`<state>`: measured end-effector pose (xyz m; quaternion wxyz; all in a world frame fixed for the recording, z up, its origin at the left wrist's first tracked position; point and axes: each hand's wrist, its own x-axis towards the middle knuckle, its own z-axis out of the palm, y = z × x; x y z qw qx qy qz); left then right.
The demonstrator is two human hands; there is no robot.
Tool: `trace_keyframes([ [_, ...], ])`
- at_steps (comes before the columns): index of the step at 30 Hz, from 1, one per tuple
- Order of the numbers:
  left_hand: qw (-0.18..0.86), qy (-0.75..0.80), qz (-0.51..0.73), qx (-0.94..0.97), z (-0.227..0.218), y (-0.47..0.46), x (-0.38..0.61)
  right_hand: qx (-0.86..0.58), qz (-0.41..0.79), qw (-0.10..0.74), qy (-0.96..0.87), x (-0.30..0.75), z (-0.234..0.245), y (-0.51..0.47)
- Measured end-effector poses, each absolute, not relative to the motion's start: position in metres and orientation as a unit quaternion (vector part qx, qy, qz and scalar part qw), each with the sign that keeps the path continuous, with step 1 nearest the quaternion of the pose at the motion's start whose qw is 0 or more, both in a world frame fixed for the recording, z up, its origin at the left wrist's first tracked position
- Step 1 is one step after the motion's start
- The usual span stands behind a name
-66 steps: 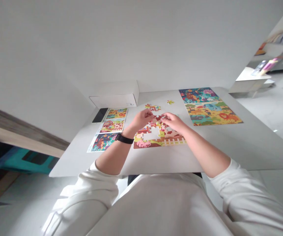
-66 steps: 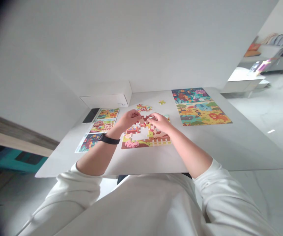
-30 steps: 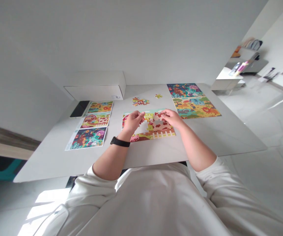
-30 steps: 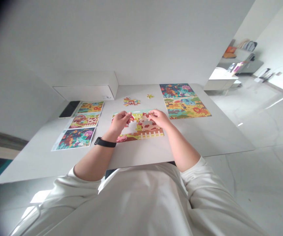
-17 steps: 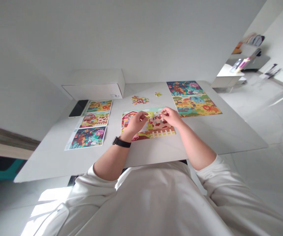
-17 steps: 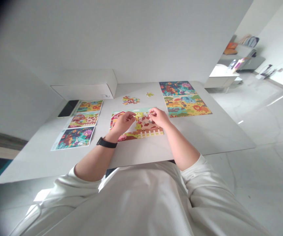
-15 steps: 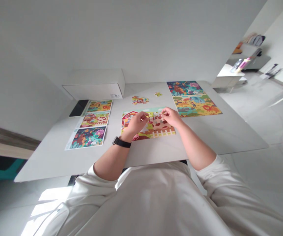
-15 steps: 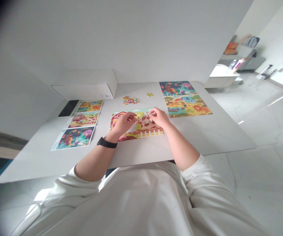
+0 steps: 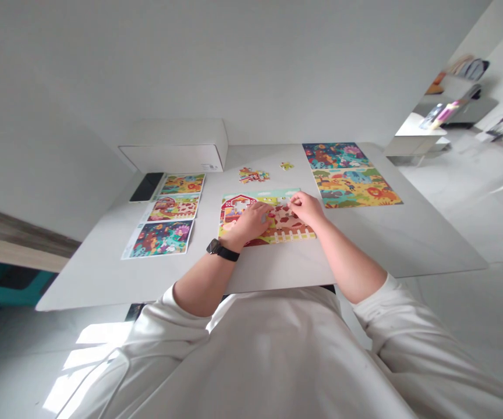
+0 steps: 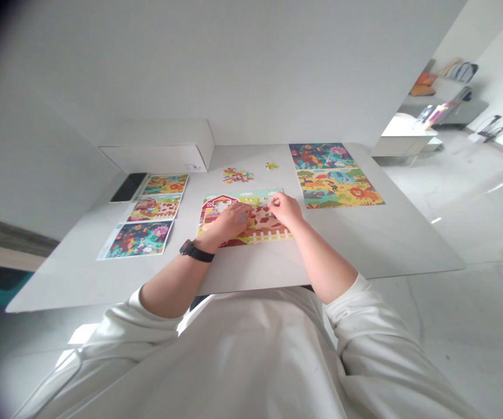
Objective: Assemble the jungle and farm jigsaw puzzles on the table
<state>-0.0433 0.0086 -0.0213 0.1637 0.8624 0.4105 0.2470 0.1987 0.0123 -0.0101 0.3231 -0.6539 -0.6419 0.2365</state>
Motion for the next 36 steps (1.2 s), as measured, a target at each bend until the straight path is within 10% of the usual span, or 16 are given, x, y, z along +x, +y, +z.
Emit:
trace_keyframes([
  [36,0.090,0.421,0.167,0.887,-0.030,0.003,-0.039,-0.674,0.146,0.217,-0.690,0.200,-0.006,0.013],
])
